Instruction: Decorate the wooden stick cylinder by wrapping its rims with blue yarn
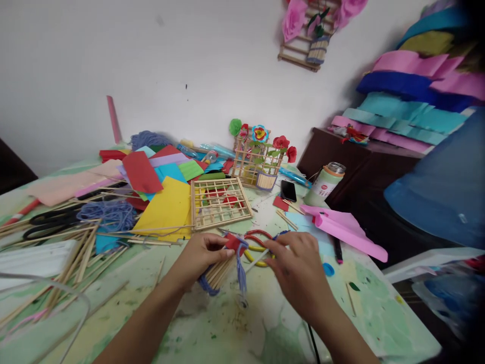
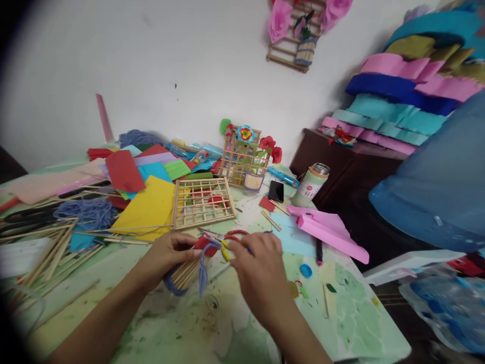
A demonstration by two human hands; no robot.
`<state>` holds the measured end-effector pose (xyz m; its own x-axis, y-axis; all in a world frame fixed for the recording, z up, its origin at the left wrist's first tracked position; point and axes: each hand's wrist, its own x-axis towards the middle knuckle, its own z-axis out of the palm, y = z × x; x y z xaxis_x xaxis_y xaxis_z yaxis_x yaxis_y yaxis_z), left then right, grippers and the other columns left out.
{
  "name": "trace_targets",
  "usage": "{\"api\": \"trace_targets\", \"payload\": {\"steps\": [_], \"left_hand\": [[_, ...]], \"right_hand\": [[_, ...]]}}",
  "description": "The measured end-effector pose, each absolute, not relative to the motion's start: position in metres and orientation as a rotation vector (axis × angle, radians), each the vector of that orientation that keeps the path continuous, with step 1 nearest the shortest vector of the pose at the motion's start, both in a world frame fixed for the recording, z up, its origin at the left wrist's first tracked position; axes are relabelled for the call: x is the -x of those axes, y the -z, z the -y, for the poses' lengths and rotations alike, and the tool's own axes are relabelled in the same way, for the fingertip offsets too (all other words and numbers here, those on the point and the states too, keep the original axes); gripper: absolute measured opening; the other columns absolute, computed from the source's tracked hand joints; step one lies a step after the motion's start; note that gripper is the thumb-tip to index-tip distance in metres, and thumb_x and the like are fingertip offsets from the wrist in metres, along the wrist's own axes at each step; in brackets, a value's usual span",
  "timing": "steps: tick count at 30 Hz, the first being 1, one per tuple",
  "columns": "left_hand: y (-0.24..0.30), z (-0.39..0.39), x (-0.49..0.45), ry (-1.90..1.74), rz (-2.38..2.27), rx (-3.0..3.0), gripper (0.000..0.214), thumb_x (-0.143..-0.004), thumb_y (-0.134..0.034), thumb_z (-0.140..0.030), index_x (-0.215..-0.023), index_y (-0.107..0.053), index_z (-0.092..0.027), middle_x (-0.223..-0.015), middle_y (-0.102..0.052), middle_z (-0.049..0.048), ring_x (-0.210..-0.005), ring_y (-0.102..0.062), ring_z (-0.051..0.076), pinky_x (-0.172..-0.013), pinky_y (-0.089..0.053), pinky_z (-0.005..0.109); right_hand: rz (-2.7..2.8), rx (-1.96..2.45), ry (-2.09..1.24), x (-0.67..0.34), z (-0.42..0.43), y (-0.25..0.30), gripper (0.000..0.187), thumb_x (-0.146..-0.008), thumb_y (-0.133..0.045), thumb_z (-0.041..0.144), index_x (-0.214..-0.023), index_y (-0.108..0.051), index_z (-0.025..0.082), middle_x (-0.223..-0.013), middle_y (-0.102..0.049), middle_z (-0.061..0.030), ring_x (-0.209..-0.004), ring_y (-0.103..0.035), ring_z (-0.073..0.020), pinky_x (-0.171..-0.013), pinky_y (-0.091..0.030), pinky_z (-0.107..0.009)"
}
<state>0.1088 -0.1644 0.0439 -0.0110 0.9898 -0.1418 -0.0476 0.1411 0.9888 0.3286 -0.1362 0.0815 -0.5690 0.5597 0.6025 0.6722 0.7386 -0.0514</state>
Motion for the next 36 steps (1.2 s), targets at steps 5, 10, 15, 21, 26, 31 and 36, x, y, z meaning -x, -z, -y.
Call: {"api": "trace_targets", "payload": {"steps": [5,10,15,21,26,31,36], "left_hand": [[-0.037,0.162,-0.110,-1.136,-1.306,-1.281,0.023,-0.061,-0.072,-0.031,-0.077,-0.073,-0.014,-0.078,-0.070,0.0060,-0.072,-0.061,0.019,-0.065,-0.046,0.025],[-0.037,0.163,-0.111,-1.113,-1.416,-1.459,0.022,-0.063,-0.069,-0.031,-0.077,-0.073,-0.015,-0.078,-0.069,0.0053,-0.072,-0.061,0.020,-0.065,-0.046,0.026],[-0.046,0.167,-0.116,-1.055,-1.433,-1.635,0.013,-0.066,-0.062,-0.025,-0.068,-0.073,-0.017,-0.065,-0.066,0.0009,-0.064,-0.057,0.016,-0.059,-0.043,0.023],[-0.051,0.171,-0.120,-1.006,-1.350,-1.577,0.014,-0.067,-0.062,-0.027,-0.069,-0.073,-0.018,-0.061,-0.064,-0.0007,-0.057,-0.055,0.015,-0.052,-0.038,0.021],[-0.053,0.171,-0.120,-0.958,-1.348,-1.632,0.015,-0.068,-0.060,-0.028,-0.066,-0.071,-0.017,-0.061,-0.063,0.0000,-0.059,-0.055,0.015,-0.054,-0.038,0.021],[-0.055,0.171,-0.119,-0.941,-1.355,-1.736,0.016,-0.069,-0.061,-0.027,-0.058,-0.067,-0.017,-0.059,-0.060,-0.0008,-0.058,-0.053,0.014,-0.054,-0.038,0.021],[-0.056,0.172,-0.119,-0.975,-1.369,-1.818,0.014,-0.071,-0.061,-0.027,-0.068,-0.071,-0.018,-0.065,-0.064,0.0010,-0.060,-0.055,0.014,-0.054,-0.040,0.021]], "right_hand": [[2.511,0.490,0.380,-0.295,0.147,-0.093,0.021,-0.087,-0.048,0.015,-0.103,-0.059,0.024,-0.086,-0.059,-0.0022,-0.085,-0.045,-0.0151,-0.081,-0.029,-0.034],[2.618,0.435,0.283,-0.294,0.138,-0.095,0.018,-0.089,-0.045,0.017,-0.086,-0.063,0.021,-0.082,-0.061,-0.0023,-0.088,-0.046,-0.0152,-0.078,-0.028,-0.033],[2.766,0.527,-0.135,-0.289,0.121,-0.112,0.012,-0.082,-0.055,0.018,-0.074,-0.064,0.019,-0.074,-0.060,-0.0013,-0.081,-0.048,-0.0136,-0.078,-0.029,-0.030],[2.831,0.546,-0.630,-0.274,0.091,-0.124,0.007,-0.075,-0.060,0.017,-0.069,-0.063,0.015,-0.066,-0.056,0.0022,-0.066,-0.048,-0.0087,-0.064,-0.033,-0.021],[2.896,0.611,-1.063,-0.264,0.068,-0.118,0.017,-0.073,-0.063,0.029,-0.070,-0.062,0.013,-0.060,-0.053,0.0045,-0.056,-0.044,-0.0058,-0.052,-0.031,-0.017],[2.897,0.725,-1.303,-0.257,0.060,-0.112,0.019,-0.068,-0.065,0.030,-0.065,-0.060,0.012,-0.052,-0.048,0.0058,-0.050,-0.040,-0.0046,-0.047,-0.028,-0.016],[2.622,0.868,-1.767,-0.257,0.060,-0.105,0.020,-0.064,-0.064,0.029,-0.058,-0.055,0.012,-0.047,-0.051,0.0043,-0.046,-0.045,-0.0057,-0.047,-0.033,-0.018]]}}
